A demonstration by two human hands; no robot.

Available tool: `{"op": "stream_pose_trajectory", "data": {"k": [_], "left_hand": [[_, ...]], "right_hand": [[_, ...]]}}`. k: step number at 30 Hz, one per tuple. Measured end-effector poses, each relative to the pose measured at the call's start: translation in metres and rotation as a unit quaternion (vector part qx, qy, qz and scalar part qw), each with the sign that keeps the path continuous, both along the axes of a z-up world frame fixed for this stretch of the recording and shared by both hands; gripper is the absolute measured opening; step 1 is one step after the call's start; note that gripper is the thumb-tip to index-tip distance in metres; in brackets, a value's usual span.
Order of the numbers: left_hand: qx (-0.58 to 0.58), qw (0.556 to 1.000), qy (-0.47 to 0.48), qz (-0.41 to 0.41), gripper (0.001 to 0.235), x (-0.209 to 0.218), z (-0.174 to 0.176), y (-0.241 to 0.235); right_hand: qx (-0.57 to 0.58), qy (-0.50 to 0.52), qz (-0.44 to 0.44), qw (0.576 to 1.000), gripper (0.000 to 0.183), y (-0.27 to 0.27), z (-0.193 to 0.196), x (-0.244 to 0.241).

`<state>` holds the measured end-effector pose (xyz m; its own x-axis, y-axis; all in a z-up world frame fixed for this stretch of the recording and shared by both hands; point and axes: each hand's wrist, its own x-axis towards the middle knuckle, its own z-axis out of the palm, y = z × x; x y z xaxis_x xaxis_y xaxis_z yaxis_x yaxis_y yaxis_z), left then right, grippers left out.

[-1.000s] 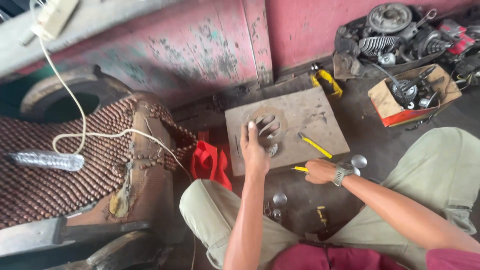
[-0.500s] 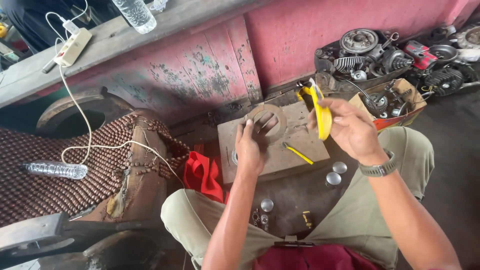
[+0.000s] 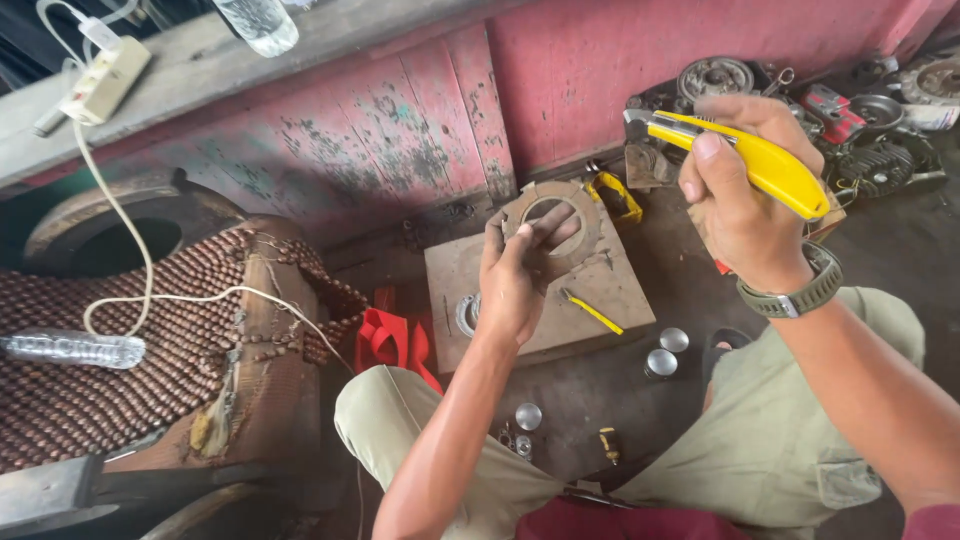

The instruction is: Using a utility knife to scrape and clean the friction surface of motorcycle brake shoes.

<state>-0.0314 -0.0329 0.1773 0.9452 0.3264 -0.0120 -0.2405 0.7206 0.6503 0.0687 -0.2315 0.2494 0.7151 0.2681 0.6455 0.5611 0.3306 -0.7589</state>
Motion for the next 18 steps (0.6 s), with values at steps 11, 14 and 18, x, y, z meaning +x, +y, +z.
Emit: {"op": "stream_pose_trajectory", "data": {"k": [11,14,18], "left_hand": [[0.114,0.992,0.053,0.012,0.045,0.026,-0.017,-0.026],[0.109,0.991,0.074,0.01,0.048,0.029,-0.039,-0.028],[0.1,0.991,0.085,0.012,0.041,0.032,-0.046,-0.029]], "right_hand": [[-0.065,-0.021,-0.007,0.998,0.029,0.025,-0.058,0.017],[-0.107,-0.056,-0.056,0.991,0.034,0.02,-0.076,0.017],[-0.214,-0.146,-0.089,0.962,0.036,0.015,-0.08,0.017]]}}
